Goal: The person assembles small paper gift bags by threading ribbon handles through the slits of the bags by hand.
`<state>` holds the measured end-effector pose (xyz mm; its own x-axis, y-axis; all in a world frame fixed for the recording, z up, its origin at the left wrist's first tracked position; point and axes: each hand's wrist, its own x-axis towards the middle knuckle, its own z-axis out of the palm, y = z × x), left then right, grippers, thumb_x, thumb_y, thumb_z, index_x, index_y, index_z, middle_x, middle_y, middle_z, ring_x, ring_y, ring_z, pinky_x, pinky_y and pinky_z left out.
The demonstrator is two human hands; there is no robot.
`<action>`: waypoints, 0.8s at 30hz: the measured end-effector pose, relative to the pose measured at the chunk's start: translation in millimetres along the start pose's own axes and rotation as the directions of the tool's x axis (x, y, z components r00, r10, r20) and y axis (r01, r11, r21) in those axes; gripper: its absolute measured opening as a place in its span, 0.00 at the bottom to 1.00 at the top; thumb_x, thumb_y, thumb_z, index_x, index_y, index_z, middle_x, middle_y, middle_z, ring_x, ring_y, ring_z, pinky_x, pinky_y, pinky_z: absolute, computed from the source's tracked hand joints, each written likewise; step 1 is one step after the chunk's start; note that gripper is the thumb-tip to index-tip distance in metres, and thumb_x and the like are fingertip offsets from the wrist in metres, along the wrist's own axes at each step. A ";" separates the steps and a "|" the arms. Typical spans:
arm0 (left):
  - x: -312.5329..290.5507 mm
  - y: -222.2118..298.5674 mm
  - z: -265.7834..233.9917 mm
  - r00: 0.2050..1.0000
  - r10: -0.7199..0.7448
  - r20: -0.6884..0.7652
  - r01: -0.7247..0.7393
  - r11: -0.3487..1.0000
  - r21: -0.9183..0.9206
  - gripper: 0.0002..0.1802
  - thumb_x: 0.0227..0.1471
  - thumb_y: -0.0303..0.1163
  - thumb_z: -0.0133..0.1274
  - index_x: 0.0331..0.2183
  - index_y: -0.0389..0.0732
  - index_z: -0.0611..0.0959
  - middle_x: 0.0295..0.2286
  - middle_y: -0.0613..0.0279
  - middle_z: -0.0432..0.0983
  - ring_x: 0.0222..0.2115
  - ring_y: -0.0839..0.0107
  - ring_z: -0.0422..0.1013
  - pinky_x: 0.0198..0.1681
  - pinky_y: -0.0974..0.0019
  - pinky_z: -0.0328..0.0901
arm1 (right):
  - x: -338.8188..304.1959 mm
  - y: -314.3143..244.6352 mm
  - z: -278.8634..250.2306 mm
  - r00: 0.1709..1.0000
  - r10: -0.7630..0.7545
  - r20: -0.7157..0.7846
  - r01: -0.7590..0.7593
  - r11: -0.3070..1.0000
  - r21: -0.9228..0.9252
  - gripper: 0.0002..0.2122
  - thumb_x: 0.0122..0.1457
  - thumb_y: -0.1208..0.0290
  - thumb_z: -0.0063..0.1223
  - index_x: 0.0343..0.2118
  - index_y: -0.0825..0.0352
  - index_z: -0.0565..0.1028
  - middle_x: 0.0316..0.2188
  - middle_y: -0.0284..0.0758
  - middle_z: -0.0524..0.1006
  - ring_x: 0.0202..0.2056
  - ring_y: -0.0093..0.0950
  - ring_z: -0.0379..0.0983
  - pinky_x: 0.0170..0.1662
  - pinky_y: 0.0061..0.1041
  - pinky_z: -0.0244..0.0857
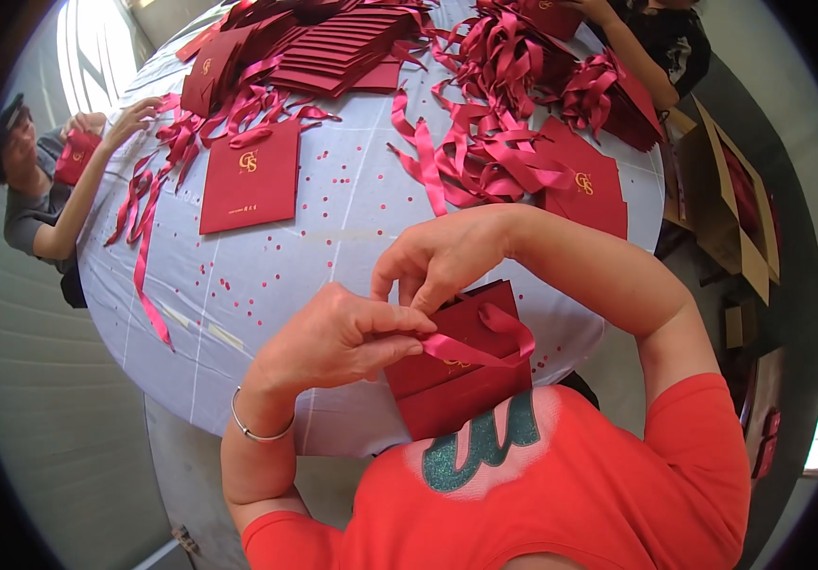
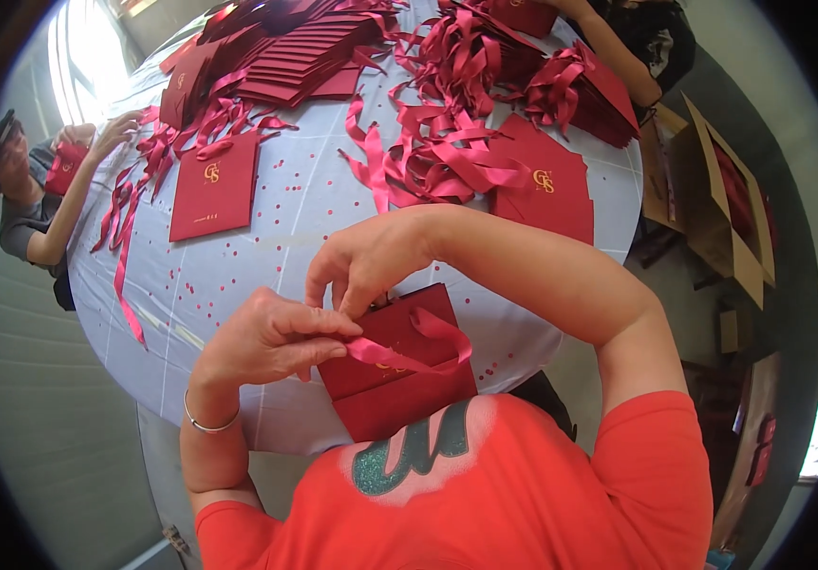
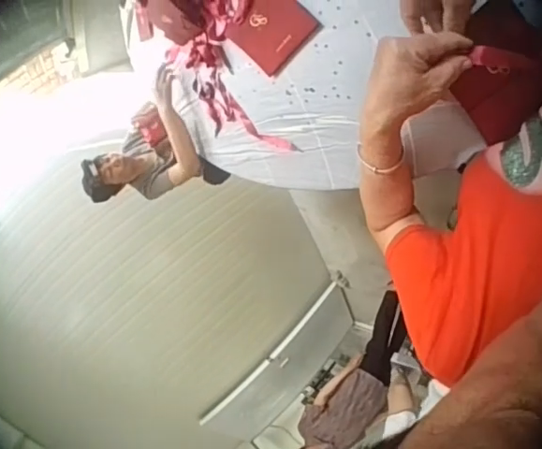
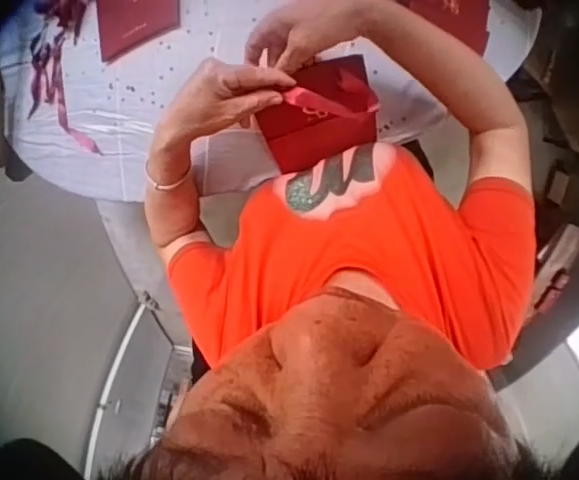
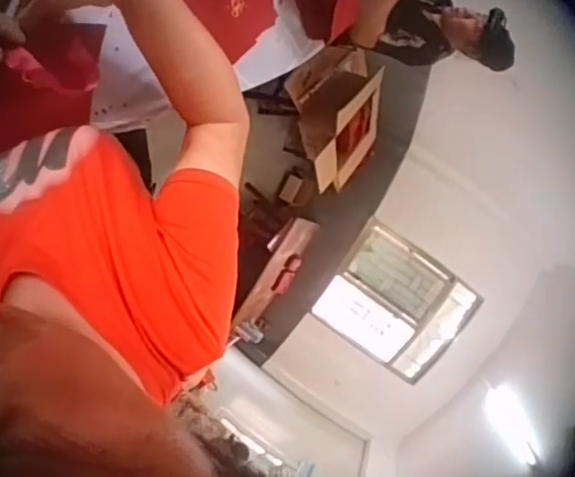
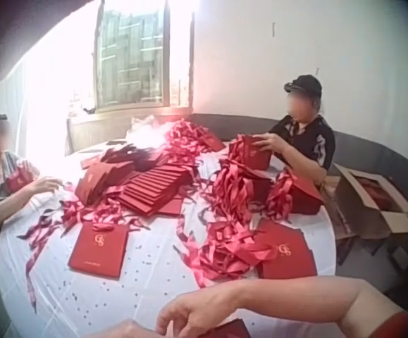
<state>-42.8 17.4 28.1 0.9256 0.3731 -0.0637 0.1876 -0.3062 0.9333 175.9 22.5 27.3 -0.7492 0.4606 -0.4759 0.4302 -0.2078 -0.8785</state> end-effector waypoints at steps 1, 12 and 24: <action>0.7 2.6 -0.3 1.000 -0.003 0.002 0.003 1.000 0.009 0.09 0.52 0.26 0.60 0.38 0.42 0.86 0.16 0.64 0.77 0.14 0.78 0.72 0.20 0.73 0.67 | 1.2 -0.8 -0.5 1.000 0.002 0.024 -0.001 1.000 -0.022 0.19 0.55 0.77 0.58 0.50 0.72 0.71 0.33 0.34 0.82 0.32 0.17 0.75 0.32 0.17 0.66; 0.7 -2.0 -0.3 1.000 -0.028 -0.009 0.029 0.997 0.078 0.05 0.50 0.24 0.60 0.33 0.40 0.85 0.16 0.67 0.76 0.13 0.80 0.70 0.19 0.75 0.64 | 4.1 5.5 12.6 0.969 0.127 -0.214 -0.096 0.984 0.149 0.18 0.45 0.78 0.65 0.41 0.72 0.75 0.27 0.32 0.80 0.25 0.17 0.73 0.27 0.17 0.63; 2.4 7.2 0.1 0.992 -0.130 0.006 0.130 0.990 -0.051 0.04 0.49 0.23 0.60 0.32 0.38 0.83 0.17 0.71 0.75 0.13 0.85 0.67 0.17 0.78 0.61 | -9.7 29.5 7.4 0.523 -0.371 -0.768 0.010 0.903 -0.429 0.12 0.49 0.74 0.64 0.35 0.72 0.76 0.30 0.37 0.80 0.32 0.26 0.78 0.36 0.24 0.71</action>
<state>-39.2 16.0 34.7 0.8955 0.4043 -0.1863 0.2891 -0.2099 0.9340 192.2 5.5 5.7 -0.1647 0.9802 0.1096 0.5971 0.1875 -0.7800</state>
